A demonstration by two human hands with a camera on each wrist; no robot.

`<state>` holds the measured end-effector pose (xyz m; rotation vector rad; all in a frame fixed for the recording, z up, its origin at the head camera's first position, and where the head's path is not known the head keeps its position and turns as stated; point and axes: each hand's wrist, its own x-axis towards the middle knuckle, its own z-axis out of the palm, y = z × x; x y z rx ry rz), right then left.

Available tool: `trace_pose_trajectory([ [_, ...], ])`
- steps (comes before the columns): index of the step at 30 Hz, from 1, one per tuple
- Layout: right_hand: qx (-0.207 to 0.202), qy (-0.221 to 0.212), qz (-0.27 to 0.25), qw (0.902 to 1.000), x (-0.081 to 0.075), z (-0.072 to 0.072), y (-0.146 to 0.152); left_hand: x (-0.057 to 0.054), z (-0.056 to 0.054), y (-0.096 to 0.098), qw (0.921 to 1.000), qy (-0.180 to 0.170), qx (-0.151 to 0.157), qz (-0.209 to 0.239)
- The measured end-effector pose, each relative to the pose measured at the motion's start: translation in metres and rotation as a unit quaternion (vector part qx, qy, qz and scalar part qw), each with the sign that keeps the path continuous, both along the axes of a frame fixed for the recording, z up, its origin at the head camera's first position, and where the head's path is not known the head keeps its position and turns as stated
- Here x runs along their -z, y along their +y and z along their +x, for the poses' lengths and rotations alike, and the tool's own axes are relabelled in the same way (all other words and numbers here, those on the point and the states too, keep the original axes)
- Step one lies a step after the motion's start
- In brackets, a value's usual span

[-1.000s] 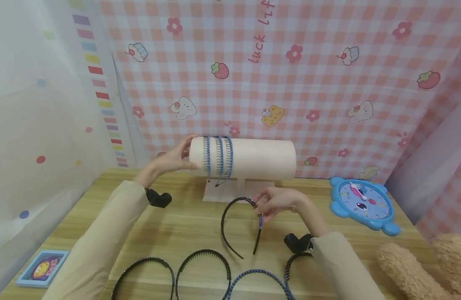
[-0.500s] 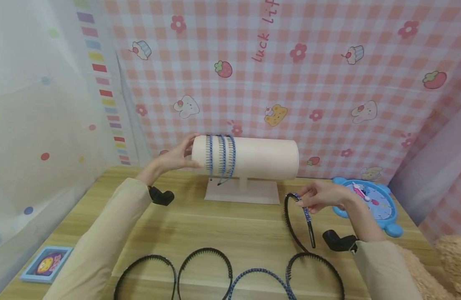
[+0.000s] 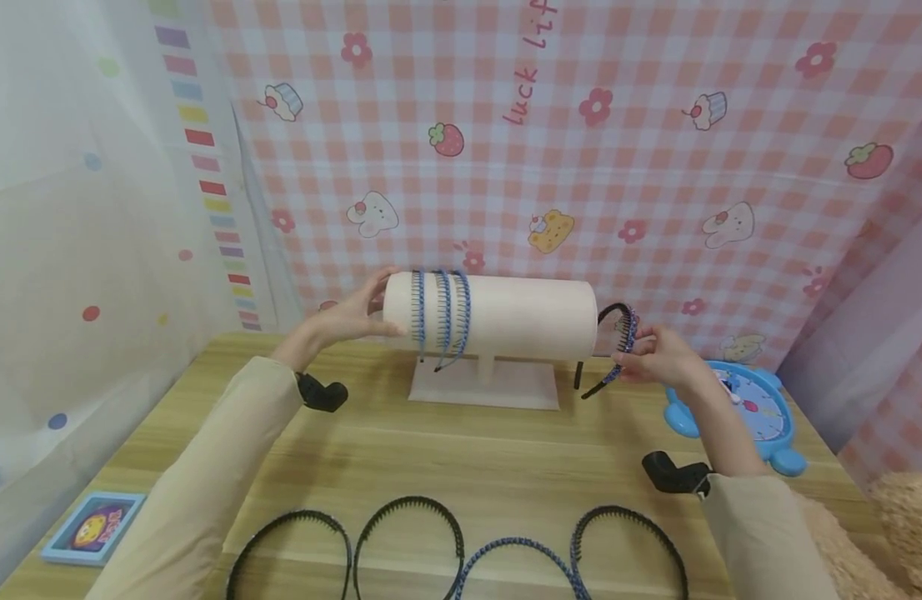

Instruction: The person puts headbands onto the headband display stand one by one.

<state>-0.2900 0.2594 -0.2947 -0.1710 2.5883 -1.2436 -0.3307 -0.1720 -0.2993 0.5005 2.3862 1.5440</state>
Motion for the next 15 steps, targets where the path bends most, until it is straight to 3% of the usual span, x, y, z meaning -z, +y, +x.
trace_pose_trajectory([
  [7,0.027,0.097,0.022,0.9946,-0.005,0.01,-0.023,0.002,-0.001,0.0,1.0,0.0,0.002,0.001],
  [11,0.022,0.16,0.074,0.9841,-0.007,0.014,-0.036,0.002,-0.002,0.0,1.0,0.0,0.005,0.007],
  [15,0.004,0.195,0.109,0.9746,-0.008,0.015,-0.048,0.002,-0.002,0.0,0.9999,-0.002,0.004,0.01],
])
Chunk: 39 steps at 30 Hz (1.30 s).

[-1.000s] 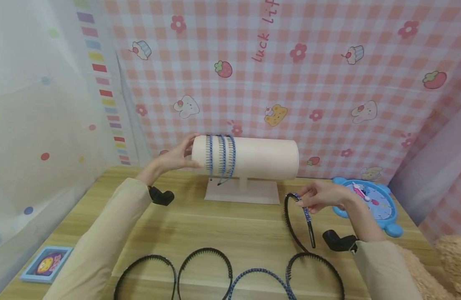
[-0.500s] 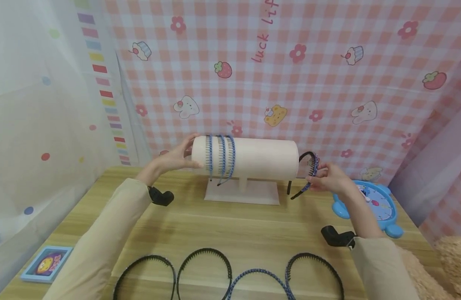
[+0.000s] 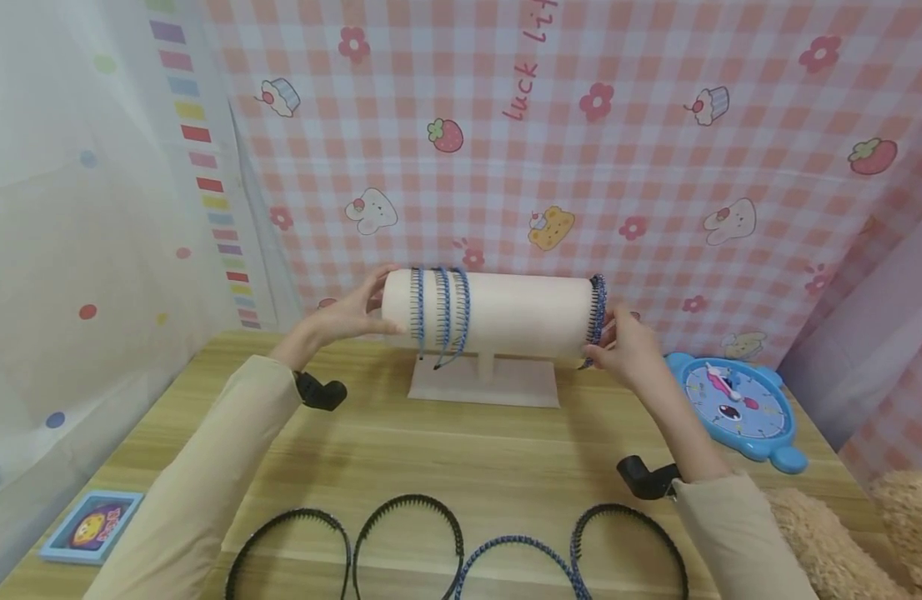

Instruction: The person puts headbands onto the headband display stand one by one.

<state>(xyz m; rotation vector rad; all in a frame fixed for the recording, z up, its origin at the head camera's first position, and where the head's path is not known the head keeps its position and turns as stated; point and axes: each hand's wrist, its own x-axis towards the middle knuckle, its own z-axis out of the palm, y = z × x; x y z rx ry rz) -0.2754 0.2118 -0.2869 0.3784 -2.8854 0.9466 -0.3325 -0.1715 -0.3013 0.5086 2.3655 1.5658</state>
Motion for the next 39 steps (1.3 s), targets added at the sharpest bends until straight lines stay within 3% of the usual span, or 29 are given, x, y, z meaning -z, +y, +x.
trace_pose_trajectory([
  [6,-0.006,0.005,0.025,0.9997,-0.003,-0.007,-0.002,-0.001,0.0,0.002,1.0,0.001,0.002,-0.001],
  [12,0.015,0.01,0.092,0.9956,-0.011,-0.018,0.001,-0.002,-0.001,0.003,1.0,0.003,0.0,-0.005],
  [14,0.001,0.022,0.097,0.995,-0.013,-0.023,0.004,-0.002,-0.001,0.002,1.0,0.001,0.0,-0.005],
  [20,-0.097,0.03,0.072,0.9923,-0.014,-0.037,0.014,-0.002,0.0,0.001,0.9999,-0.009,0.0,0.005],
  [27,-0.124,0.031,0.055,0.9903,-0.014,-0.046,0.02,-0.002,0.0,0.002,0.9999,-0.011,0.005,0.008],
  [36,-0.149,-0.055,0.085,0.9836,-0.025,-0.062,0.018,-0.003,0.001,0.001,0.9999,-0.012,0.003,0.003],
  [39,-0.146,-0.064,0.086,0.9834,-0.026,-0.063,0.016,-0.002,0.001,0.0,0.9999,-0.012,0.003,0.007],
])
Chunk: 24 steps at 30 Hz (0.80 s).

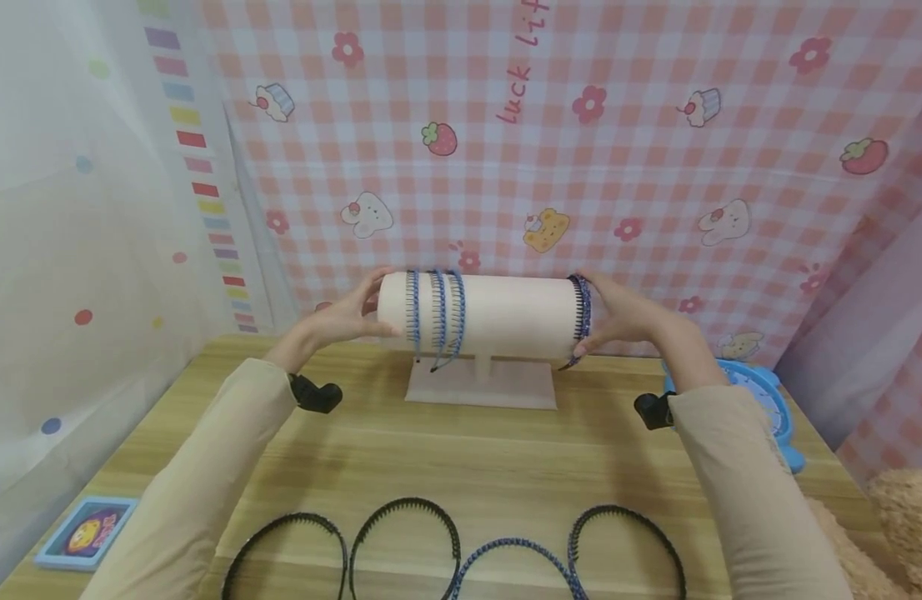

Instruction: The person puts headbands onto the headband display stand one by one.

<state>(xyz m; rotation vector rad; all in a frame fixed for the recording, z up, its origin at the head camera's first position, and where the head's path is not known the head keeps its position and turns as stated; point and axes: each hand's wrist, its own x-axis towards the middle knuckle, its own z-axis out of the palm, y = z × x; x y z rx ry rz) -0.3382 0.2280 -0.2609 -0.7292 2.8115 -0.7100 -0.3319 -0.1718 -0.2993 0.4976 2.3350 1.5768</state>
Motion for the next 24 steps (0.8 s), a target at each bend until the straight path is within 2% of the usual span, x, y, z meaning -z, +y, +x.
trace_pose_trajectory([
  [10,-0.012,0.07,-0.008,0.9974,0.012,-0.003,-0.011,0.004,-0.001,0.0,1.0,-0.006,0.001,0.003],
  [17,-0.009,0.131,0.052,0.99,0.012,-0.006,-0.027,0.004,-0.002,-0.001,1.0,0.001,0.007,0.001],
  [24,-0.012,0.142,0.074,0.987,0.009,-0.009,-0.051,0.004,-0.003,-0.001,0.9999,0.006,0.009,0.006],
])
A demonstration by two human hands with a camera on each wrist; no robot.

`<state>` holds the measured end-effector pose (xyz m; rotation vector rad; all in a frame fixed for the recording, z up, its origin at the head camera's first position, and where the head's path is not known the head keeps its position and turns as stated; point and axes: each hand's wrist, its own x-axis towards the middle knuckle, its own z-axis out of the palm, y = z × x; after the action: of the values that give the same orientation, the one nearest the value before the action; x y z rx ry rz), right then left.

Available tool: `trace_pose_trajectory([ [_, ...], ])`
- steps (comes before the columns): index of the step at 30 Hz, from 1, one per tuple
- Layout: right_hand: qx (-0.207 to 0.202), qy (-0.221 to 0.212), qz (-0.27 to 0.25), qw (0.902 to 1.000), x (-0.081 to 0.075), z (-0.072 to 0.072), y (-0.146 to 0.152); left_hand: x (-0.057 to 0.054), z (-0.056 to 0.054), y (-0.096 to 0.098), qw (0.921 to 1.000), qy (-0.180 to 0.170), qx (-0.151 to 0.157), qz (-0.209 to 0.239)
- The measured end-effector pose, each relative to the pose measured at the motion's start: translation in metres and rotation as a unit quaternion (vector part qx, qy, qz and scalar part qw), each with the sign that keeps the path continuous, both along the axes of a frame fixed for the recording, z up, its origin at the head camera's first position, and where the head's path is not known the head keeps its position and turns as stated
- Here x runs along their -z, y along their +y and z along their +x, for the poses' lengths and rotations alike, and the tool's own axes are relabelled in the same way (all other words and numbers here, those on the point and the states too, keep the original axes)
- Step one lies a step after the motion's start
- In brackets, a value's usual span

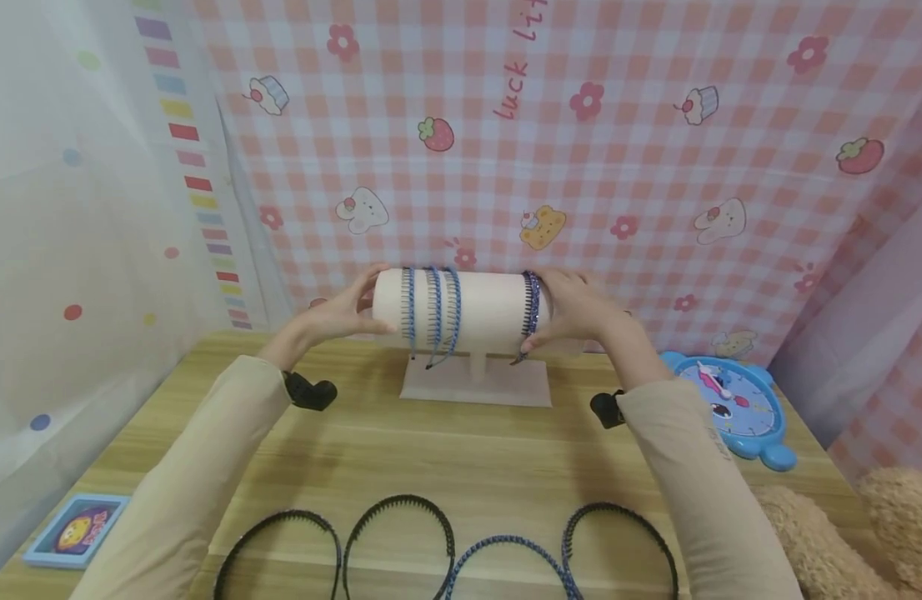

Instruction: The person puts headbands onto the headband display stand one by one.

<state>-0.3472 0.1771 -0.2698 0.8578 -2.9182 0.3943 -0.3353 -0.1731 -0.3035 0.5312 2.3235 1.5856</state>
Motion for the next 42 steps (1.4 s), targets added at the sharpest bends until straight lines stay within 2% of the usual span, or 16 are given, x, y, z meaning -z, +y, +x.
trace_pose_trajectory([
  [10,-0.006,0.003,0.037,0.9993,-0.007,0.0,-0.028,0.0,-0.001,0.0,1.0,-0.001,-0.003,-0.001],
  [18,-0.026,0.016,0.043,0.9986,-0.005,-0.001,-0.044,-0.001,0.0,0.002,0.9999,-0.002,-0.003,-0.012],
  [29,-0.034,0.0,0.046,0.9983,-0.009,-0.001,-0.066,-0.001,0.0,0.0,1.0,0.003,-0.004,-0.006],
  [42,-0.04,-0.014,0.047,0.998,-0.009,-0.002,-0.071,-0.005,0.004,0.001,1.0,0.0,0.001,-0.008],
])
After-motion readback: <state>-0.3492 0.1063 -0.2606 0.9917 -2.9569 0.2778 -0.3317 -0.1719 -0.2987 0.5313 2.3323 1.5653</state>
